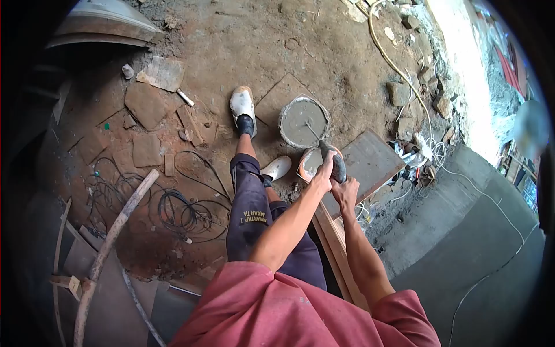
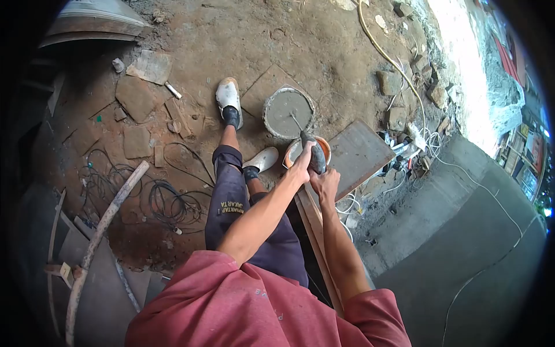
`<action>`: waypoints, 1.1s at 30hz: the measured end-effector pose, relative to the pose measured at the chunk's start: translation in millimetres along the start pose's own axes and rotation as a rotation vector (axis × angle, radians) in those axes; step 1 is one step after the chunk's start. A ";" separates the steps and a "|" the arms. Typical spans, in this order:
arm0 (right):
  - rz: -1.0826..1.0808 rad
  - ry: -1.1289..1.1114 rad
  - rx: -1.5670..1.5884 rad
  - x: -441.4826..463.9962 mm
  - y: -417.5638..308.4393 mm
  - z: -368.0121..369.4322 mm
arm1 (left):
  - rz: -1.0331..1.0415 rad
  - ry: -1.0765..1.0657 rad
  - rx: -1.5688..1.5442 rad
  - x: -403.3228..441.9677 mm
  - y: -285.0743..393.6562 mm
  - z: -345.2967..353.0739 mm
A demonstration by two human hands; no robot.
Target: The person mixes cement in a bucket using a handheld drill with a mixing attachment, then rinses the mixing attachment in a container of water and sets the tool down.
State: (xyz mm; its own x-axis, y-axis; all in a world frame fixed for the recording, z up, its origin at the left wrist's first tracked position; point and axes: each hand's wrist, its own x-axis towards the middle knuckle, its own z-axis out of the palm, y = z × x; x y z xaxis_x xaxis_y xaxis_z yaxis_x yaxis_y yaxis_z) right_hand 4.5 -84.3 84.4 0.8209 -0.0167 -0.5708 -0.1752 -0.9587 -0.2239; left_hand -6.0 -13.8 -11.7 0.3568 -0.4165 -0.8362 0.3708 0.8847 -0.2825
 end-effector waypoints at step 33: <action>-0.159 0.078 -0.018 9.2 10.7 7.7 | 0.032 0.066 -0.125 -0.1 -3.3 7.9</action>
State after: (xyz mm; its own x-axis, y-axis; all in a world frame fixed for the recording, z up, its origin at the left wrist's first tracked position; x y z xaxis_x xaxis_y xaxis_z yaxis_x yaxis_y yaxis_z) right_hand 6.0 -92.6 70.7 0.8774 0.1138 -0.4661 -0.0311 -0.9560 -0.2919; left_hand -0.5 -18.3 -7.0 0.3082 -0.3765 -0.8737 0.2491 0.9183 -0.3079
